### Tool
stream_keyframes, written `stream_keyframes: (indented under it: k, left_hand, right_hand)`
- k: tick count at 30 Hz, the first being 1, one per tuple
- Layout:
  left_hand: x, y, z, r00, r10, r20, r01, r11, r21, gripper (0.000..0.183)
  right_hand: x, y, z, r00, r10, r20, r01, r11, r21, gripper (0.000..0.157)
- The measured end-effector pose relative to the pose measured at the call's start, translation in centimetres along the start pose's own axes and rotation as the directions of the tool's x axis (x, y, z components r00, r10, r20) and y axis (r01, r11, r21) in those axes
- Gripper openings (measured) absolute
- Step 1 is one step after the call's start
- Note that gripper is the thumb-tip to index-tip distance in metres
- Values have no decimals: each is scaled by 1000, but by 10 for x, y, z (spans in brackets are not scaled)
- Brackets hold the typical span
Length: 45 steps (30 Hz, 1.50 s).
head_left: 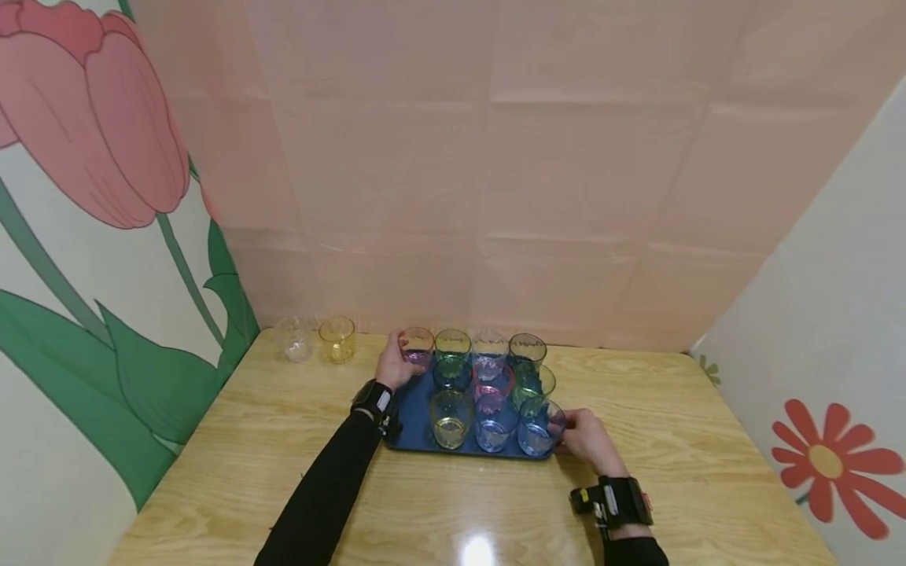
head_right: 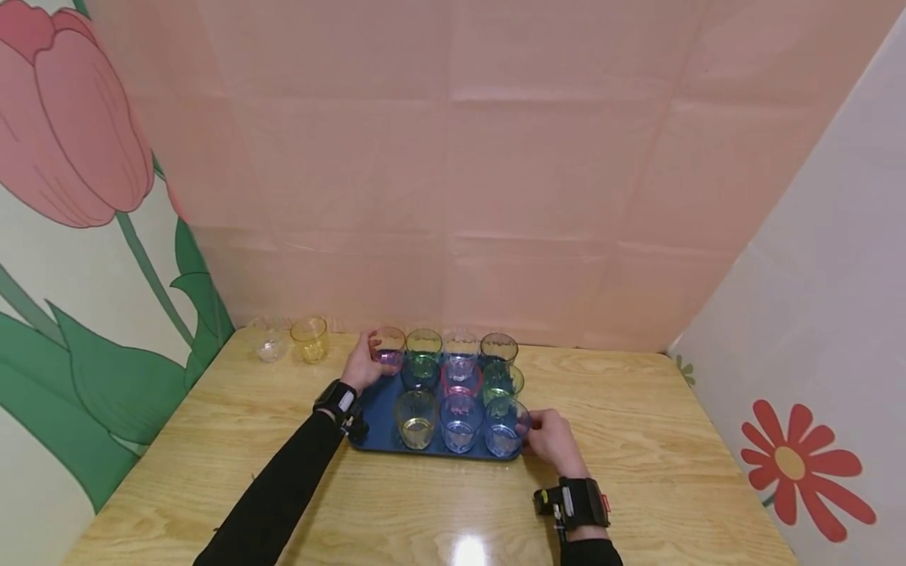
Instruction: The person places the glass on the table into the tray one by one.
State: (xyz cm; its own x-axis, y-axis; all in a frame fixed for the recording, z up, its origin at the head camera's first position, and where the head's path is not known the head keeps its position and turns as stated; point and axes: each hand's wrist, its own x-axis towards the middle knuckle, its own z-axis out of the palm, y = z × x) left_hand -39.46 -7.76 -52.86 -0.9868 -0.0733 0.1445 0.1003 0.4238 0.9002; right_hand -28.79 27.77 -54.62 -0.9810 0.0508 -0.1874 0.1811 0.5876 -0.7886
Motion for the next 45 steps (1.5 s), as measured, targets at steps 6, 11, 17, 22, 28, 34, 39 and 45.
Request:
stream_keyframes:
  k: [6,11,17,22,28,34,39,45]
  left_hand:
    - [-2,-2,-5,999,34,31,-35,998,43,94]
    - [-6,-3,-12,996,88,22,-89,994,68,91]
    - [-7,1,-20,989,25,-144,-23,1000,17,73]
    - [-10,0,-26,957,-12,-289,-23,993,-118,61]
    - [-14,-1,-31,907,-32,-420,-47,983,-176,47]
    - [-18,-2,-42,809,-125,-575,57,989,-135,42]
    - [-18,-7,-57,748,-206,-631,168,978,-120,58]
    - [-10,-14,-70,756,-221,-616,220,972,-78,78]
  right_hand:
    - [1,0,1,1000,2,4,-2,1000,-2,9]
    - [4,-1,1,1000,21,12,-21,1000,-7,12]
    - [4,-2,2,1000,19,11,-19,1000,-5,13]
    - [4,-2,3,1000,9,17,-9,1000,-1,11]
    - [1,2,-1,1000,-18,16,18,1000,21,12]
    - [0,4,-3,1000,-4,9,4,1000,15,16]
    - [2,3,0,1000,-16,5,16,1000,3,13]
    - [1,2,0,1000,-15,2,15,1000,9,10]
